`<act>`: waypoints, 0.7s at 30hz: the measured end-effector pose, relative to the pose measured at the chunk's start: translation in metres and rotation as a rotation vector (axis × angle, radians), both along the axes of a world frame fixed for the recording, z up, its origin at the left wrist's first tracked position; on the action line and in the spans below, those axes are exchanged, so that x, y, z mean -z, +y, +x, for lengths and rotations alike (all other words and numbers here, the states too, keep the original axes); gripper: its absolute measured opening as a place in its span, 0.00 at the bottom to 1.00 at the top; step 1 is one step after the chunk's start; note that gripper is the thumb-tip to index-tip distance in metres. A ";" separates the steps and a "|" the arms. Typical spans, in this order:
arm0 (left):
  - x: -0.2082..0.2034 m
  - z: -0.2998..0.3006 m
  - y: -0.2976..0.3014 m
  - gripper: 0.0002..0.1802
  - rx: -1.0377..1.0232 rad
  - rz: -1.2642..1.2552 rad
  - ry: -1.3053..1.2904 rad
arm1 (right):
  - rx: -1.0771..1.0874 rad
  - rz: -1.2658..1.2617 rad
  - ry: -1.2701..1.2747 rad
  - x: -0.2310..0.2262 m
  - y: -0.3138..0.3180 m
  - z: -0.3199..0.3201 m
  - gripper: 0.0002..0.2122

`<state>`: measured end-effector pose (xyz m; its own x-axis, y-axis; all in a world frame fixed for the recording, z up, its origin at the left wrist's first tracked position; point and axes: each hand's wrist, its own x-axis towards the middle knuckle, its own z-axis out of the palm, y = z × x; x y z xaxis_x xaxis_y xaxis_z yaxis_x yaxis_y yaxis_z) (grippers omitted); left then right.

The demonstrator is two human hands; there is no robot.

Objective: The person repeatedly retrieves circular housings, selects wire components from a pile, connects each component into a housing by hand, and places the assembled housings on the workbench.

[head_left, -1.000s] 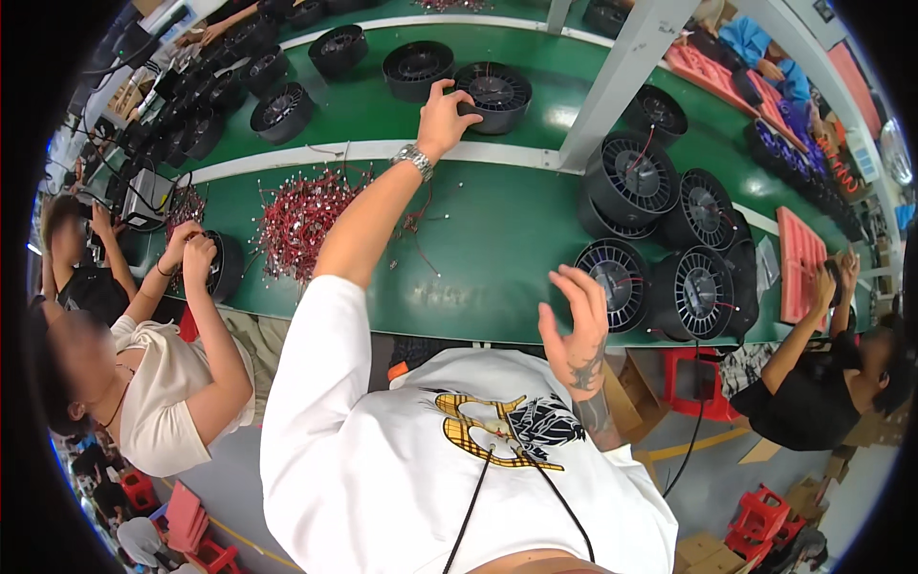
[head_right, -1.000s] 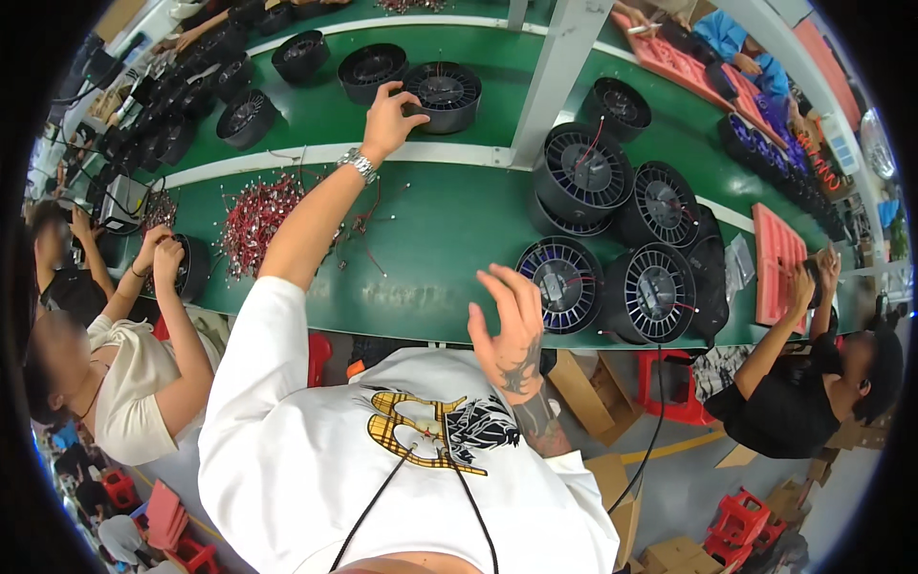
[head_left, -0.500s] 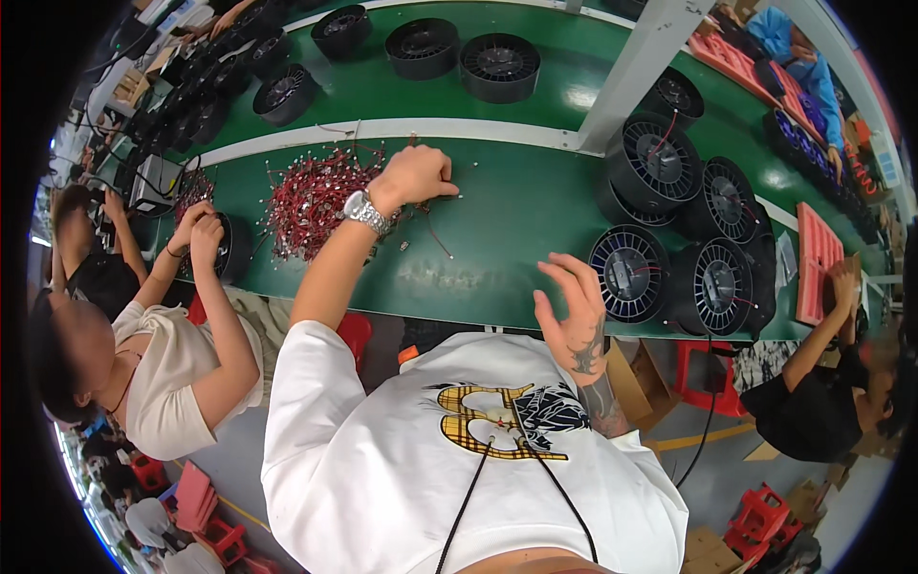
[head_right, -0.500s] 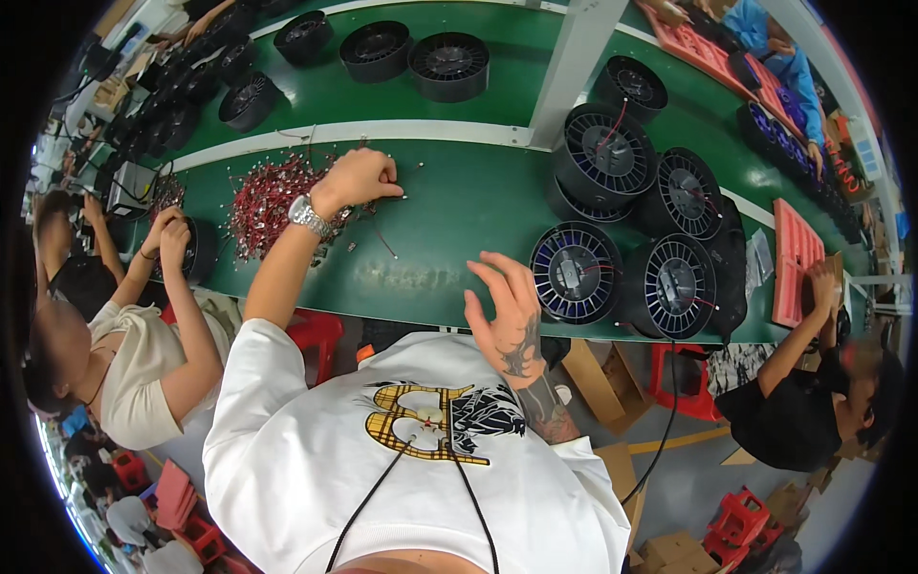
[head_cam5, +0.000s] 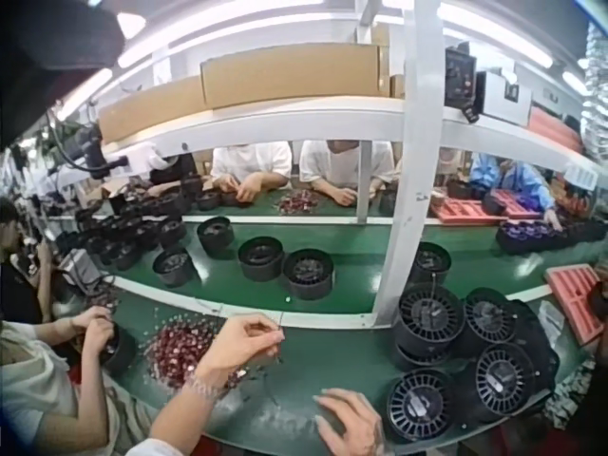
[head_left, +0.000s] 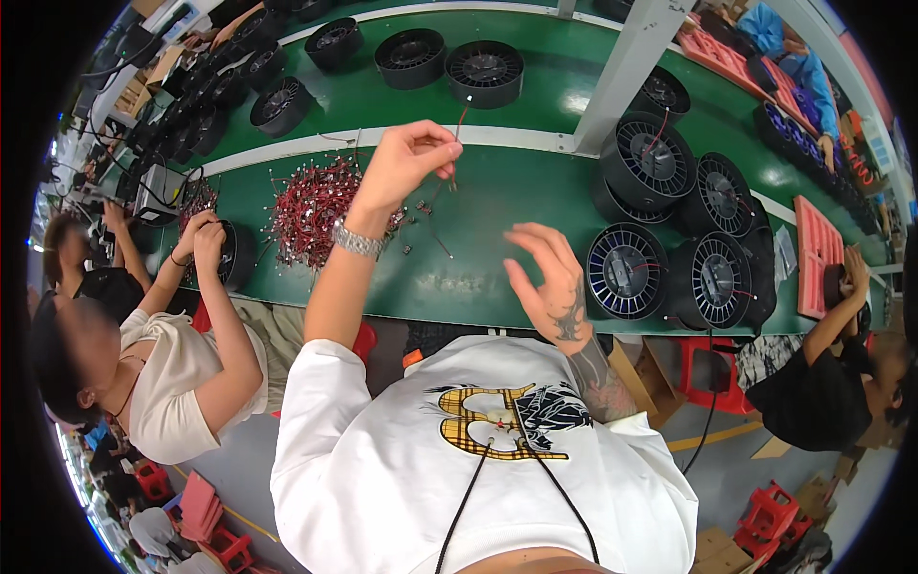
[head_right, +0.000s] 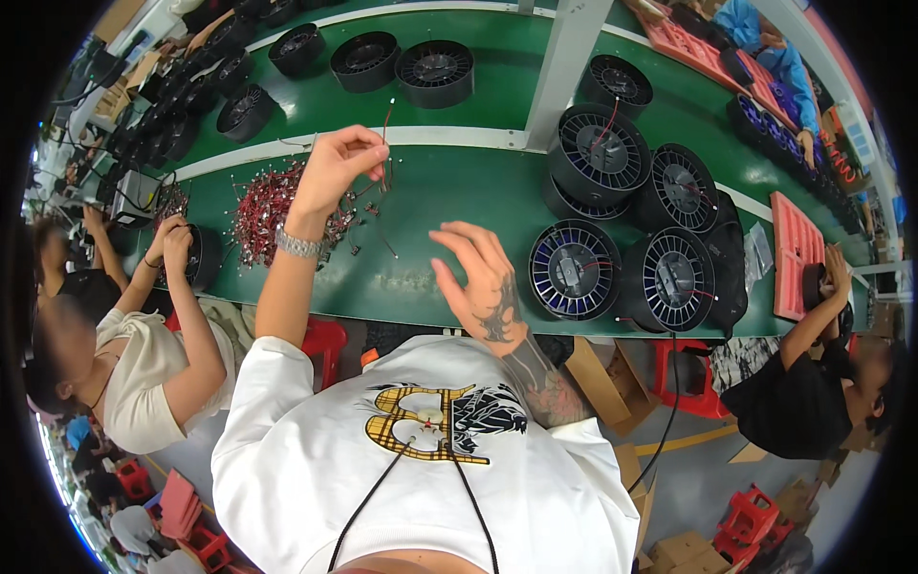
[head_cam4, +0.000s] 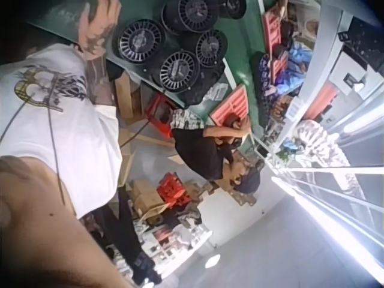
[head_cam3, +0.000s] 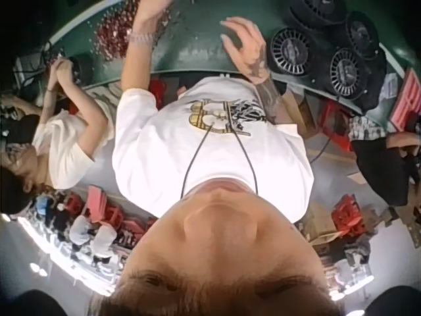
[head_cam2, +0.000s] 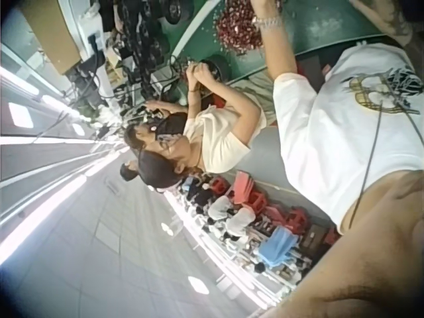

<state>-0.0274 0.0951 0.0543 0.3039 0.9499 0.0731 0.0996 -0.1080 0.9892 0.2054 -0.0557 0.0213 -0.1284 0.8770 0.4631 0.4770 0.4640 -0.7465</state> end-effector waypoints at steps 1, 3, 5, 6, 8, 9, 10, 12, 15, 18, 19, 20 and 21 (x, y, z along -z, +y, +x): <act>0.001 0.005 -0.008 0.04 0.031 -0.019 -0.083 | -0.004 0.024 0.036 -0.003 0.005 -0.003 0.17; 0.003 0.014 -0.023 0.06 0.092 -0.059 -0.249 | -0.002 0.049 0.073 -0.007 0.013 -0.008 0.17; 0.006 0.021 -0.036 0.06 0.103 -0.071 -0.292 | -0.008 0.068 0.130 -0.014 0.019 -0.012 0.15; 0.009 0.024 -0.041 0.06 0.109 -0.084 -0.336 | -0.011 0.077 0.159 -0.015 0.021 -0.013 0.14; 0.012 0.028 -0.050 0.06 0.107 -0.094 -0.381 | -0.026 0.104 0.166 -0.014 0.025 -0.015 0.13; 0.013 0.030 -0.053 0.05 0.093 -0.089 -0.396 | -0.040 0.131 0.174 -0.014 0.026 -0.016 0.12; 0.014 0.032 -0.056 0.04 0.079 -0.084 -0.411 | -0.053 0.157 0.182 -0.013 0.026 -0.016 0.11; 0.018 0.033 -0.061 0.02 0.061 -0.080 -0.426 | -0.047 0.126 0.188 -0.016 0.025 -0.016 0.10; 0.030 0.032 -0.064 0.04 -0.025 -0.109 -0.524 | -0.032 0.064 0.200 -0.019 0.024 -0.015 0.09; 0.050 0.031 -0.077 0.03 -0.086 -0.087 -0.564 | -0.029 0.043 0.140 -0.020 0.025 -0.009 0.09; 0.057 0.030 -0.083 0.03 -0.117 -0.075 -0.582 | -0.030 0.042 0.142 -0.020 0.026 -0.007 0.09; 0.065 0.031 -0.092 0.03 -0.121 -0.076 -0.582 | -0.026 -0.002 0.198 -0.021 0.028 -0.006 0.09; 0.073 0.033 -0.103 0.03 -0.141 0.003 -0.531 | -0.023 -0.047 0.255 -0.021 0.030 -0.006 0.08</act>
